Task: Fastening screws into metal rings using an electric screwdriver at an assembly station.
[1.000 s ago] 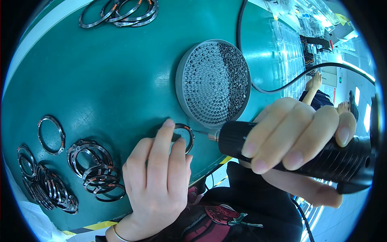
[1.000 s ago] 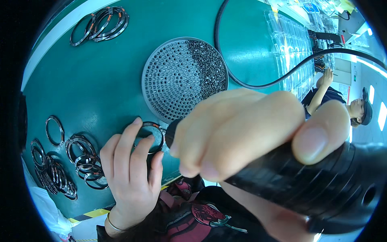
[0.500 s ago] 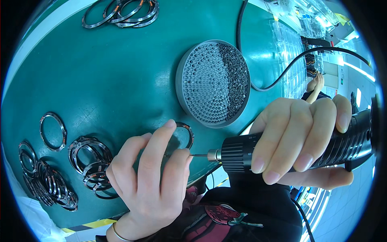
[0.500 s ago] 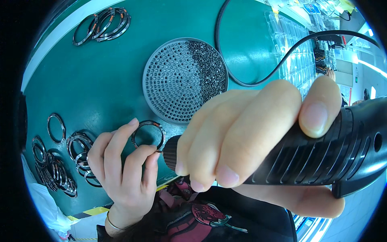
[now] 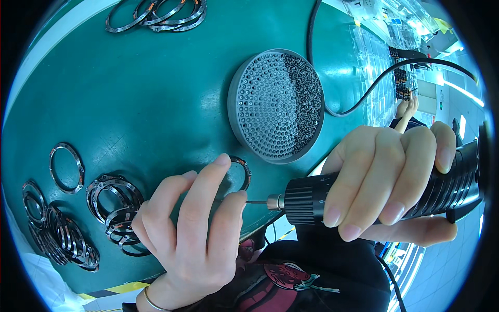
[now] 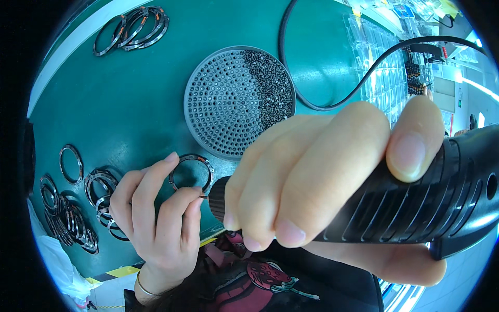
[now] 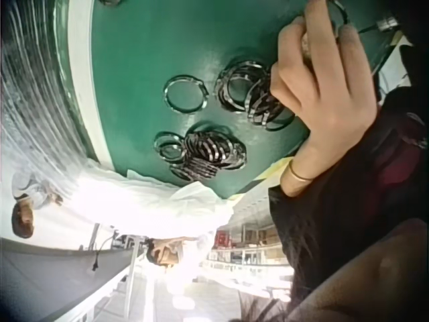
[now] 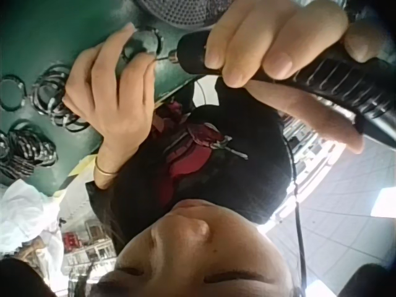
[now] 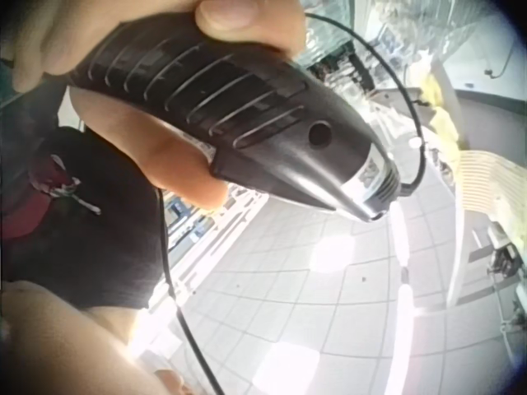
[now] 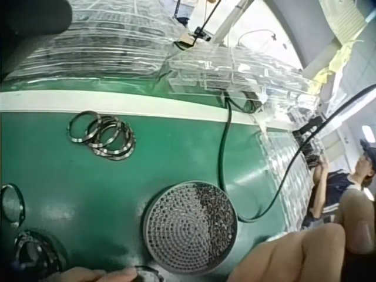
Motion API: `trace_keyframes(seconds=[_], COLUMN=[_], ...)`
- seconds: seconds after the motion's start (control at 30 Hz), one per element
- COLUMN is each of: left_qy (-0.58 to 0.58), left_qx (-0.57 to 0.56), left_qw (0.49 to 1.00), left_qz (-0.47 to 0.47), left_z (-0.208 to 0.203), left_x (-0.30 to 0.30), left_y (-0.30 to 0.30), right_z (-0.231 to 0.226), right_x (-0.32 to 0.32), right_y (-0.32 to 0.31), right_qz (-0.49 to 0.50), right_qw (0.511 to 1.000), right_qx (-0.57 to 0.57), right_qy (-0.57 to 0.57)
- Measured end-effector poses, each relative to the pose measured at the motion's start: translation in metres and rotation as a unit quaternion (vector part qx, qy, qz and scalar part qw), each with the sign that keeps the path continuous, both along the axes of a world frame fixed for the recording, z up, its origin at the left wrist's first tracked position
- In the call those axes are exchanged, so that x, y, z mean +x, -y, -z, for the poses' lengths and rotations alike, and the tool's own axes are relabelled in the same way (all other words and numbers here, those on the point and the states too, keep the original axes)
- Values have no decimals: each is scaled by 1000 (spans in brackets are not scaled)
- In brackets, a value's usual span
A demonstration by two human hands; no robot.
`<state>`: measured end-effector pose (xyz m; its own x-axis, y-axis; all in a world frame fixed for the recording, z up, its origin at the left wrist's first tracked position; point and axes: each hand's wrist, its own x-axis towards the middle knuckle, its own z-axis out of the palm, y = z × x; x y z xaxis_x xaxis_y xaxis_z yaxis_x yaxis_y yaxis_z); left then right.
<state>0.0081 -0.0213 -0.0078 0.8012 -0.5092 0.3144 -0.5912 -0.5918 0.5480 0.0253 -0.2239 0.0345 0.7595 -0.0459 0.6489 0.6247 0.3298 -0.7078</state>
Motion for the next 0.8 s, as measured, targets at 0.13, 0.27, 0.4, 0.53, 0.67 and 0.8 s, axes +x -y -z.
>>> trace_keyframes(seconds=[0.13,0.27,0.4,0.53,0.67,0.8], left_qy=[-5,-4,-14,-15,-28,-32], left_qx=[1,4,0,-1,19,52], left_qw=[1000,1000,1000,1000,999,998], left_qz=[1,-4,-9,-8,-16,-6], left_z=[0,-1,-1,-2,-2,-1], left_x=[0,0,0,0,0,0], left_y=[1,1,2,2,1,3], right_z=[7,8,9,7,10,5], right_x=[7,8,10,8,8,6], right_y=[-16,-20,-24,-23,-18,-4], right_qz=[5,2,10,18,-4,10], right_qw=[999,997,995,996,998,997], right_qx=[39,69,88,84,55,-69], right_qy=[28,31,41,32,27,22])
